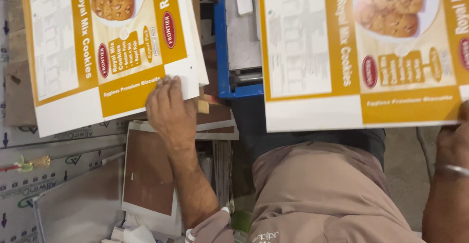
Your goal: The person picks up sheets of printed cardstock from a stack and feeds them one at a time into the intake rollers of a blue industrial machine.
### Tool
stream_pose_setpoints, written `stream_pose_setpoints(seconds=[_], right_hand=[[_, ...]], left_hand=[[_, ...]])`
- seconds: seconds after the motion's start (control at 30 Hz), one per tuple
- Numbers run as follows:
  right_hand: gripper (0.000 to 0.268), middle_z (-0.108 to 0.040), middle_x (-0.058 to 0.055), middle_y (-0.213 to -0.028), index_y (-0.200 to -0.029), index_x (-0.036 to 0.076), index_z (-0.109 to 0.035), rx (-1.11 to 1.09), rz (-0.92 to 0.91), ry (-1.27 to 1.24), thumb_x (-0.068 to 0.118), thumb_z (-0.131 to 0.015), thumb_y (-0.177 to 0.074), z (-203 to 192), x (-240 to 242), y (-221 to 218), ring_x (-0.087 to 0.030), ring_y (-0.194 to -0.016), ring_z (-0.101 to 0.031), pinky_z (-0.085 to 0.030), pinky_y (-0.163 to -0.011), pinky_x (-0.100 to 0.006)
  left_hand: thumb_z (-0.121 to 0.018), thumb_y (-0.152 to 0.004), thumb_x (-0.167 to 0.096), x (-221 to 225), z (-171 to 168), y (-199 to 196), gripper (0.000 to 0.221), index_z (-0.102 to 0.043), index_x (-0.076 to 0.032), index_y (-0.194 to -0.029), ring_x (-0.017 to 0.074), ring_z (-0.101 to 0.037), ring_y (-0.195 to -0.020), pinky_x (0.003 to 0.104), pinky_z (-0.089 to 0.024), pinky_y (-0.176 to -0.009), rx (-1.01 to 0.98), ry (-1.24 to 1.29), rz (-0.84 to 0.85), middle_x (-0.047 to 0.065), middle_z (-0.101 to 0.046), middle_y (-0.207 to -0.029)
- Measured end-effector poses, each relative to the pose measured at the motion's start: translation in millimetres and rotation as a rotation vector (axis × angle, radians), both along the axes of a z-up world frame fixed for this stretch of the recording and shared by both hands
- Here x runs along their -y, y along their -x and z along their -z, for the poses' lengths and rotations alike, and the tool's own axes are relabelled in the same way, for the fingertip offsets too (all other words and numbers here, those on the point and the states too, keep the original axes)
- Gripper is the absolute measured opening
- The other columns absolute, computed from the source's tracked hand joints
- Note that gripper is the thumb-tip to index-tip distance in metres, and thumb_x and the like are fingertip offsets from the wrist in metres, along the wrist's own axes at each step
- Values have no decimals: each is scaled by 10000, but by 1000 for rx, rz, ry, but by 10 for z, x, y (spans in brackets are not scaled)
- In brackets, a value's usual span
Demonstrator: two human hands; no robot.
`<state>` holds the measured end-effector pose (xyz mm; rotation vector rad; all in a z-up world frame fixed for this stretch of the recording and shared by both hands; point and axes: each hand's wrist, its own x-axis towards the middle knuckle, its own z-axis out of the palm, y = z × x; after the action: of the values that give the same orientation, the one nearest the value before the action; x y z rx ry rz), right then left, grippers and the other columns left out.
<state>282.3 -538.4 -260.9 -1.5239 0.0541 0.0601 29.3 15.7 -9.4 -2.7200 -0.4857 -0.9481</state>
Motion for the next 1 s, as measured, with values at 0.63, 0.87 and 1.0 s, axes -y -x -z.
stream_pose_setpoints(seconds=[0.63, 0.87, 1.0], right_hand=[[378, -736, -171, -1325, -1429, -36, -569, -316, 109, -677, 165, -438, -1136, -668, -853, -688, -275, -1218, -737, -645, -1010, -382], [267, -684, -214, -1230, -1399, -80, -500, -197, -167, -331, 109, -441, -1220, -650, -936, -538, -337, -1095, -716, -629, -965, -457], [277, -681, -213, -1237, -1409, -62, -510, -251, -228, -297, 133, -453, -1221, -677, -967, -233, -335, -1108, -729, -637, -943, -435]], left_hand=[[-822, -844, -33, -13, -80, 26, 338, -716, -59, -1164, 301, -686, -1128, 445, -517, -982, 2, 92, -46, 94, -724, -1161], [-825, -772, -75, 45, -157, 44, 438, -706, -39, -1192, 342, -658, -1120, 486, -499, -983, -41, 140, -43, 122, -716, -1172], [-768, -821, -67, -141, -214, 172, 426, -696, -21, -1238, 355, -652, -1151, 508, -477, -1010, -113, 190, 98, 159, -713, -1218]])
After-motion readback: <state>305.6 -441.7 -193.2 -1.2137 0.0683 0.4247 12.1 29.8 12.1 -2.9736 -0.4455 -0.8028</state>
